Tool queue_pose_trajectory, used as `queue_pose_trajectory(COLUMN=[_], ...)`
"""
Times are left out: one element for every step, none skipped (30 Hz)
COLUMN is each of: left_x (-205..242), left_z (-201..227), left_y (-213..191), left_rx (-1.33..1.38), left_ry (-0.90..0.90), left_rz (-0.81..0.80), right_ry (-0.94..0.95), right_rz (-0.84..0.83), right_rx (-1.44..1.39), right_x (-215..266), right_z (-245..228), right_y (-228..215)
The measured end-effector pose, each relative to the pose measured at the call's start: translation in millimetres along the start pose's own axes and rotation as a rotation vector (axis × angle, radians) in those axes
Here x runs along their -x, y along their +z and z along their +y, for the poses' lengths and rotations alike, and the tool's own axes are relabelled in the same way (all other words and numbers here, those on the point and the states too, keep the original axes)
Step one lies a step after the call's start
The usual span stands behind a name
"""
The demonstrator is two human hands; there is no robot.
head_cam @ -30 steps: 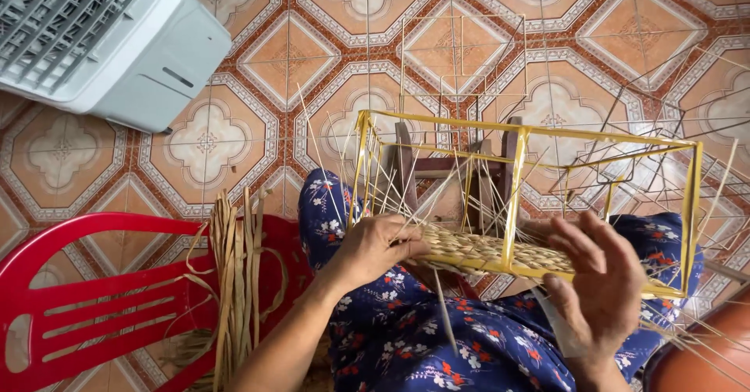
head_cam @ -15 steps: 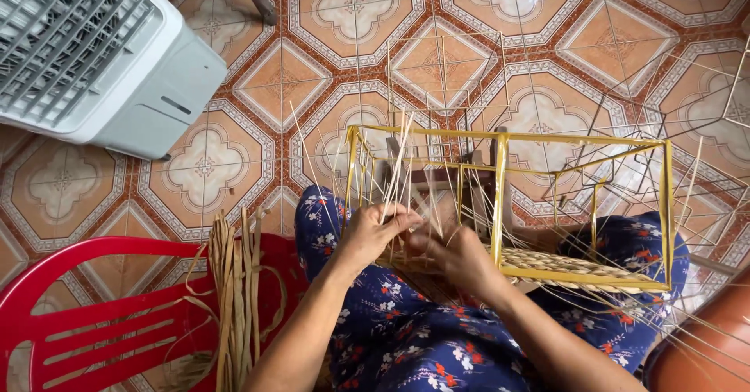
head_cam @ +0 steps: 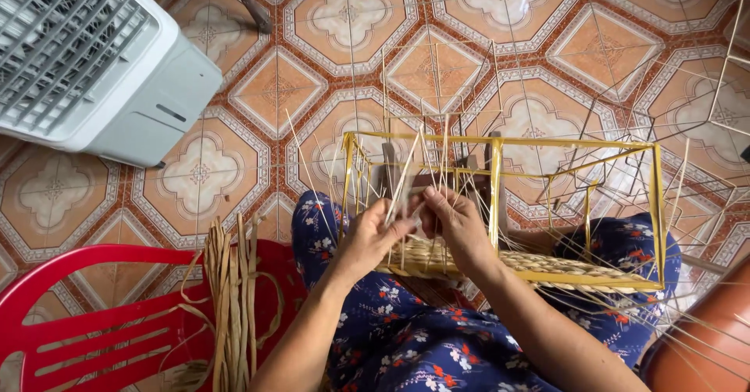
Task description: Weave bamboo strips onto a rectangular frame to create a structured object.
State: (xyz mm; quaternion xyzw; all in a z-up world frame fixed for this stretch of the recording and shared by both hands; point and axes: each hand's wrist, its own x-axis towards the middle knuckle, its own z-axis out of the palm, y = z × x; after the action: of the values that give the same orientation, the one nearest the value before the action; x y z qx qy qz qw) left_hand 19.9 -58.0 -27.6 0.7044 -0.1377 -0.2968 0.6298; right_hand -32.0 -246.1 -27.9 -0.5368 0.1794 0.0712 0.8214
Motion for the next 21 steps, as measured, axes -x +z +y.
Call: queue_pose_trajectory(left_x=[3.7,5.1,5.9,9.2,11.7,11.4,11.2,10.4,9.6,11.2,14.9,17.7,20.3,22.0,23.9,24.9,25.7,25.7,25.8,26.5,27.5], left_z=[0.2,12.6,24.5,35.0,31.1,28.5,26.7,20.7,15.2,8.5,12.9,17.6,22.6,23.1,23.8,24.8,22.2,20.5,18.9,16.0,12.6], left_y=[-0.1,0.6,1.5,2.8,2.2,1.2,0.6,-2.0,-4.7,-6.7,-5.3,-4.3,-3.5,-1.7,0.1,1.8,3.3,4.2,4.9,5.5,6.0], left_rx=[-0.053,-0.049,-0.160,-0.266,-0.256,-0.229,-0.200,-0.201,-0.074,0.057,0.059,0.058,0.057,0.060,0.041,0.020,0.020,-0.042,-0.103,-0.104,-0.203], left_ry=[0.073,0.060,0.129,0.191,0.171,0.150,0.130,0.130,0.099,0.064,0.059,0.072,0.084,0.083,0.130,0.179,0.178,0.217,0.255,0.253,0.342], left_rz=[-0.088,-0.087,-0.226,-0.368,-0.371,-0.437,-0.503,-0.506,-0.522,-0.538,-0.540,-0.542,-0.544,-0.543,-0.542,-0.547,-0.551,-0.532,-0.513,-0.517,-0.484], right_ry=[-0.133,-0.119,-0.166,-0.206,-0.184,-0.221,-0.259,-0.259,-0.319,-0.375,-0.370,-0.462,-0.555,-0.552,-0.714,-0.876,-0.875,-1.066,-1.258,-1.255,-1.280], right_rz=[-0.004,-0.003,-0.012,-0.019,-0.015,-0.074,-0.133,-0.131,-0.210,-0.288,-0.285,-0.248,-0.210,-0.211,-0.073,0.076,0.080,0.000,-0.087,-0.083,-0.229], right_rx=[0.084,0.081,0.097,0.112,0.107,0.184,0.261,0.260,0.425,0.590,0.587,0.680,0.773,0.774,0.897,1.015,1.016,1.156,1.293,1.293,1.431], right_x=[4.8,9.6,13.8,20.1,23.5,24.9,26.7,28.5,30.4,34.1,42.5,49.8,56.6,72.8,89.0,105.7,114.0,121.1,128.3,121.9,115.7], right_z=[0.5,-10.5,-21.2,-30.0,-26.9,-25.7,-25.5,-31.1,-37.2,-41.8,-65.2,-89.0,-113.1,-120.9,-129.0,-136.8,-135.5,-135.2,-134.8,-122.2,-109.1], right_y=[4.0,13.5,22.4,31.8,36.2,40.1,44.0,47.5,51.0,54.8,60.0,65.0,70.2,65.4,60.7,55.8,58.3,60.9,63.6,58.8,54.0])
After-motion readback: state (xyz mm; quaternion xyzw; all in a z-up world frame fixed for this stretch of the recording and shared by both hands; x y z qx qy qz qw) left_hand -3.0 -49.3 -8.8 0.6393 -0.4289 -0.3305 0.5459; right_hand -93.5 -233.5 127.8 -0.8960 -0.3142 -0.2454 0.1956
